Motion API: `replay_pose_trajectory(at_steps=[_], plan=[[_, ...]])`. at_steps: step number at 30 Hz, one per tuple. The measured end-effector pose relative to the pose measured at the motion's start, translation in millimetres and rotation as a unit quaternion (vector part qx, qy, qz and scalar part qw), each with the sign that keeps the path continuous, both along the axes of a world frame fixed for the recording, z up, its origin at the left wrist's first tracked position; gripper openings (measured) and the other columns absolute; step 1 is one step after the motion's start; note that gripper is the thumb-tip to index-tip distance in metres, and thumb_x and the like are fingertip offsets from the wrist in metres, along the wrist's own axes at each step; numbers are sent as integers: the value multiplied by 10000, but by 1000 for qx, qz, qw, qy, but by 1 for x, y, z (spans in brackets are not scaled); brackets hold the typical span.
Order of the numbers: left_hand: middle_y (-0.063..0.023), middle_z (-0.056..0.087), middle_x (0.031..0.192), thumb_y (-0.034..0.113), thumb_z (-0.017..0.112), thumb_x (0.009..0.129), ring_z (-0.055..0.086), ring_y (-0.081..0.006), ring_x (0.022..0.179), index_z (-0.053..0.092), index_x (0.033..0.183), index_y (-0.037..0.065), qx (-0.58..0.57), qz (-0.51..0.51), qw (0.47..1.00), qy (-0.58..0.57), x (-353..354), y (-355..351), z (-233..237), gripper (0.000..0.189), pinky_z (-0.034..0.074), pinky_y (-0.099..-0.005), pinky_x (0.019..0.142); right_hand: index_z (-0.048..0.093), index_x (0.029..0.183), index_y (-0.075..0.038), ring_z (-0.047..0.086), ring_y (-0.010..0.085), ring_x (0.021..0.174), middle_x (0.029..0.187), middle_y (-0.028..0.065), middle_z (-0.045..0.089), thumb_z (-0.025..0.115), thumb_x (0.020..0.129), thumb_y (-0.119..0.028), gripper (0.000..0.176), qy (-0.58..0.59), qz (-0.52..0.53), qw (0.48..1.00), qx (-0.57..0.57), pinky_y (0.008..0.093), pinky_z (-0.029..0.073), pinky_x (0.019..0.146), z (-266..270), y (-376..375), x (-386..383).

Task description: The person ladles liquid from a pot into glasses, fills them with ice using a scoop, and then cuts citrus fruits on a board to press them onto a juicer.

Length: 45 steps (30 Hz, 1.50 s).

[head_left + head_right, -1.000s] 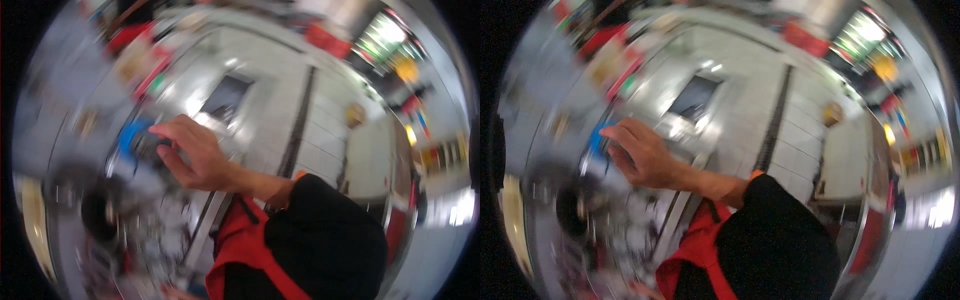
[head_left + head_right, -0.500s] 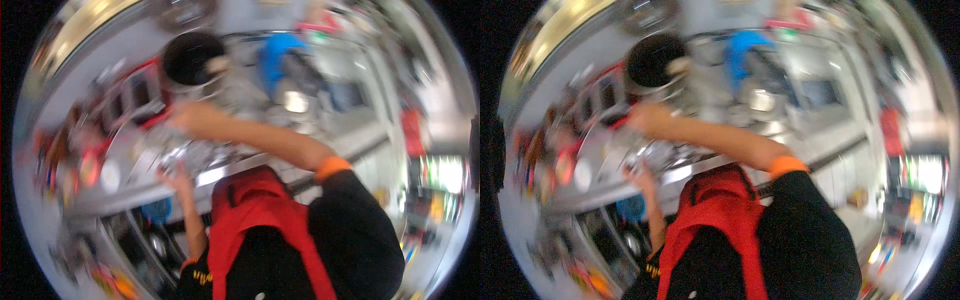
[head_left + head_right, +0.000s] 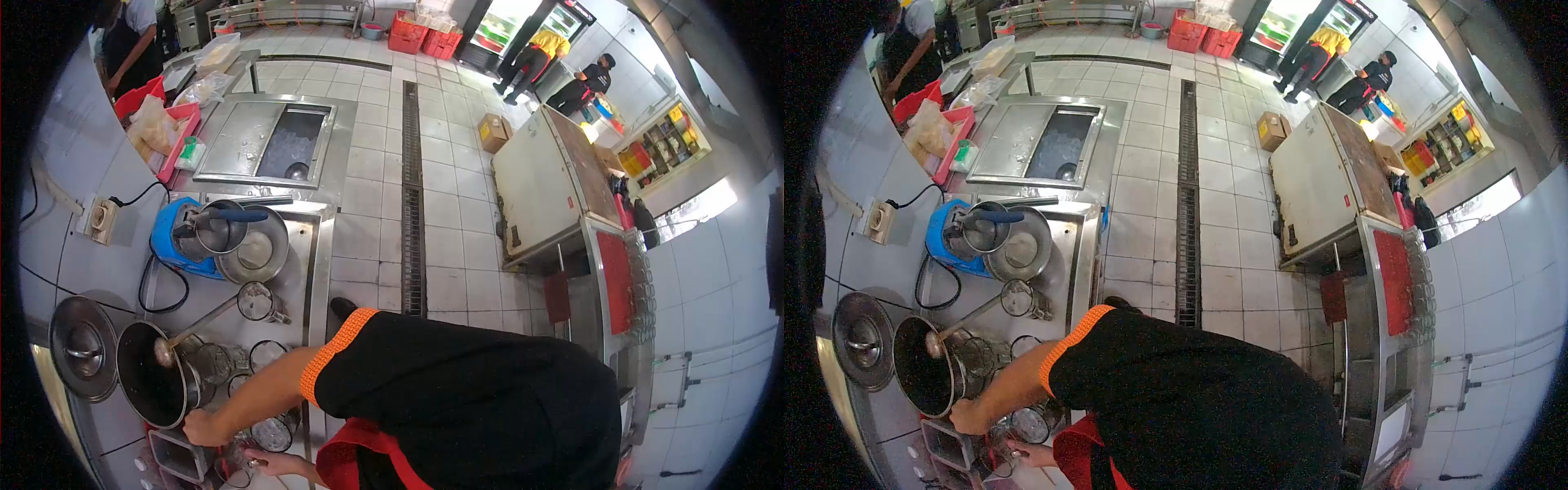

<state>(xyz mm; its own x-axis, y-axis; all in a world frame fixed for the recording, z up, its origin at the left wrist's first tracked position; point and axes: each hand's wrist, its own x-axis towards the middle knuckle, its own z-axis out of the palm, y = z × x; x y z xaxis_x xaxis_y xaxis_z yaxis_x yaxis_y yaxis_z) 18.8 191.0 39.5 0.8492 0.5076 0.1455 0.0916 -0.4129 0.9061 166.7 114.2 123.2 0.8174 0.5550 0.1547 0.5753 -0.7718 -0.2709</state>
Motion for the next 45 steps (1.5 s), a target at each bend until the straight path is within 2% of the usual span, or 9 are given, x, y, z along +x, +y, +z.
replay_pose_trajectory(at_steps=[2, 4, 9, 11, 15, 21, 27, 35, 45], plan=[[-198, 624, 1028, 308, 599, 917, 601, -249, 915, 574, 1119, -74, 4, 10, 1000, -22, 4, 5, -6, 433, 482, -369, 867, 702, 826, -22, 670, 338, 826, 846, 149, 680, 598, 735, -121, 170, 34, -34, 998, 31, 439, 538, 639, -7, 8, 0], [-190, 621, 1000, 306, 622, 901, 590, -245, 891, 572, 1101, -64, 2, 18, 999, -43, 7, 7, -12, 423, 479, -370, 850, 666, 784, 20, 665, 365, 814, 801, 184, 666, 568, 729, -72, 145, 146, -295, 888, 320, 447, 539, 664, -51, 38, 12], [-171, 614, 930, 299, 680, 860, 561, -234, 829, 569, 1056, -40, 13, 42, 994, -98, 12, 15, -22, 407, 469, -371, 808, 645, 792, 28, 665, 370, 767, 804, 201, 662, 589, 714, -70, 137, 169, -294, 901, 270, 434, 545, 679, -41, 24, -3], [-163, 611, 903, 297, 703, 844, 550, -230, 805, 567, 1037, -30, 23, 43, 991, -126, 18, 15, -24, 404, 465, -372, 791, 660, 805, 18, 666, 357, 776, 815, 190, 665, 639, 685, -97, 168, 85, -90, 989, 84, 423, 550, 641, 1, -11, -23], [-148, 605, 847, 292, 750, 812, 527, -222, 755, 564, 1001, -11, 43, 49, 981, -184, 34, 12, -31, 402, 457, -373, 757, 682, 787, 8, 667, 328, 808, 817, 169, 668, 696, 629, -116, 202, 82, -79, 988, 102, 413, 551, 629, 50, -50, -30], [-135, 602, 812, 282, 761, 804, 524, -215, 735, 571, 962, -10, 18, 30, 982, -186, 42, 7, -25, 382, 456, -373, 734, 693, 754, 8, 662, 270, 824, 788, 144, 663, 755, 575, -162, 255, 84, -291, 953, -32, 398, 546, 691, 46, -98, 3], [-125, 601, 787, 271, 761, 805, 528, -210, 724, 582, 927, -15, 6, 22, 981, -190, 39, 10, -22, 359, 456, -371, 716, 654, 920, 58, 654, 346, 715, 785, 160, 661, 709, 609, -152, 380, 3, -309, 941, 140, 418, 539, 654, 45, -132, 2], [-111, 599, 754, 257, 761, 806, 532, -203, 711, 595, 880, -21, -24, 2, 978, -208, 40, 11, -20, 332, 457, -369, 692, 658, 1019, 49, 566, 365, 1056, 1243, 251, 489, 801, 595, -241, 533, 167, -301, 937, 64, 462, 505, 787, 41, -141, 2], [-128, 610, 727, 187, 706, 854, 532, -235, 653, 607, 848, -13, 72, 49, 983, -163, 31, 1, -5, 223, 457, -380, 627, 693, 940, -32, 660, 278, 891, 969, 134, 669, 688, 691, -160, 280, 133, -230, 964, -16, 420, 532, 692, 0, -174, 20]])
